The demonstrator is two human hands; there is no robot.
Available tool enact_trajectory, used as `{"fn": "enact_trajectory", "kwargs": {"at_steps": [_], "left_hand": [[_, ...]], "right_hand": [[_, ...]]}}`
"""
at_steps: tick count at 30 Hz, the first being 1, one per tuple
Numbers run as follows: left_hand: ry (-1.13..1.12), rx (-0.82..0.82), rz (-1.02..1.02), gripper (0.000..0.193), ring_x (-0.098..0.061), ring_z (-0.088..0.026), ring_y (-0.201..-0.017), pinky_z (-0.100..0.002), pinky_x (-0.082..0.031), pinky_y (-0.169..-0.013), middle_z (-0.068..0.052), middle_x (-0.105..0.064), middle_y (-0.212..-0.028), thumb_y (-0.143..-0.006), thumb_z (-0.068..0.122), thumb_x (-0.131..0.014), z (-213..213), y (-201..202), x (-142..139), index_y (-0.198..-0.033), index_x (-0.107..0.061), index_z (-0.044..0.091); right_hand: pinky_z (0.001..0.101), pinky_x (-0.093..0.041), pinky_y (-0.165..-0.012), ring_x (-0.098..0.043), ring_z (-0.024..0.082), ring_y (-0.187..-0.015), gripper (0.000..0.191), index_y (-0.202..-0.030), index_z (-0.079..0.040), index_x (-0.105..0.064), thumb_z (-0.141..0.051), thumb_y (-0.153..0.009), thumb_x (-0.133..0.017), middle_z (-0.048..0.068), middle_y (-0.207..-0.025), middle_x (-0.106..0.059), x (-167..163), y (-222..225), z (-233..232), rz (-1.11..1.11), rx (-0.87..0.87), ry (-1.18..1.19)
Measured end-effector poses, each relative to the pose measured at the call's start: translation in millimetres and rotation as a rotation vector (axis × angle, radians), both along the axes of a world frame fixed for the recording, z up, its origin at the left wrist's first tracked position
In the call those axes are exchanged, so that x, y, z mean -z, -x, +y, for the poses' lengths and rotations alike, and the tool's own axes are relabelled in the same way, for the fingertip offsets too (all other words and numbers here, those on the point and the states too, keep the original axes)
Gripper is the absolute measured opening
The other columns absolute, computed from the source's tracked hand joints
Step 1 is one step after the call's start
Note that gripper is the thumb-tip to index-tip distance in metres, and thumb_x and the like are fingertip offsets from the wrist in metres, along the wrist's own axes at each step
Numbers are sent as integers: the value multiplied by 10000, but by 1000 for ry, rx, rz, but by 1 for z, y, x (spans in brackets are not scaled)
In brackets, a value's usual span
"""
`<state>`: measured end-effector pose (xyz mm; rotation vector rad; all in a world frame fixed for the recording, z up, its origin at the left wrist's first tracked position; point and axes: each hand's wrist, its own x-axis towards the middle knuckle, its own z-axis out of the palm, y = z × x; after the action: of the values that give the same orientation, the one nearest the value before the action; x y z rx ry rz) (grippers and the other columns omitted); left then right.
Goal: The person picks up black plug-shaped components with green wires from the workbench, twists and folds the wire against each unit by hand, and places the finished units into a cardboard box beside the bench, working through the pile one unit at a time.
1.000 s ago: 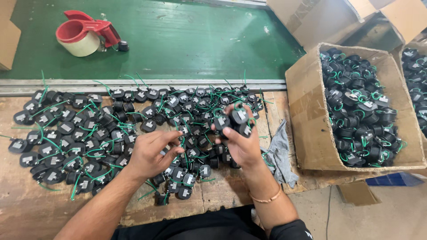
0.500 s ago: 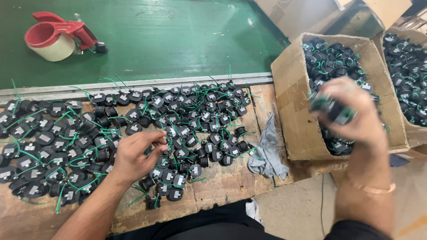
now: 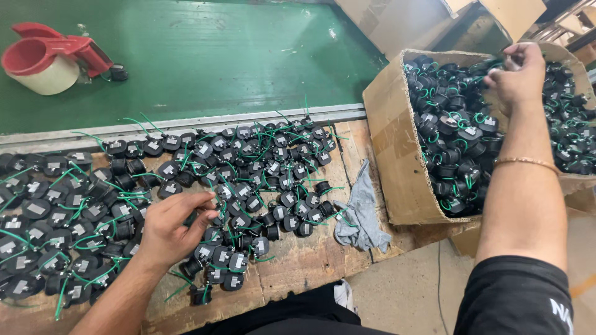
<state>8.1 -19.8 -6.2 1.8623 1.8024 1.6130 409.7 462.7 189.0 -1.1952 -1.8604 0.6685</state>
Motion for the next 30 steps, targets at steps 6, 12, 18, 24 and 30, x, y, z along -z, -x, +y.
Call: {"fn": "enact_trajectory", "kwargs": {"at_steps": [6, 12, 18, 24, 30], "left_hand": [[-16, -2, 3, 305, -756, -204, -798, -314, -584, -685, -61, -753, -891, -821, 95, -802, 0, 0, 0, -1105, -699, 54], [39, -37, -19, 301, -754, -222, -872, -332, -594, -745, -67, -755, -960, -822, 113, -807, 4, -10, -7, -1100, -703, 59], [187, -127, 220, 383, -652, -329, -1066, -430, -551, -842, -101, -707, -1101, -755, 281, -824, 15, -22, -11, -1036, -717, 45], [159, 60, 250, 337, -662, -301, -994, -420, -560, -793, -84, -710, -1055, -758, 303, -821, 16, -11, -9, -984, -733, 69], [228, 12, 335, 204, -673, -293, -910, -430, -555, -742, -61, -724, -976, -780, 188, -765, 18, -7, -7, -957, -755, 86]], "right_hand": [[308, -558, -1099, -627, 192, -1230, 323, -1214, -9, -529, 228, -1003, -589, 102, -1306, -607, -20, -6, -18, 74, -319, -251], [303, -525, -996, -630, 195, -1099, 166, -1099, 22, -530, 142, -1018, -612, 110, -1149, -608, -38, 28, -165, 55, -536, -431], [405, -621, -833, -737, 310, -971, 152, -884, -60, -689, 27, -762, -720, 87, -950, -709, 12, 106, -297, -59, -994, -712], [381, -599, -885, -724, 299, -1030, 196, -1015, -15, -673, 59, -857, -763, 135, -1063, -698, 120, 202, -312, 128, -1085, -394], [345, -601, -826, -738, 273, -926, 183, -1016, -12, -683, 90, -866, -709, 133, -997, -726, 196, 260, -291, 329, -908, -328]]}}
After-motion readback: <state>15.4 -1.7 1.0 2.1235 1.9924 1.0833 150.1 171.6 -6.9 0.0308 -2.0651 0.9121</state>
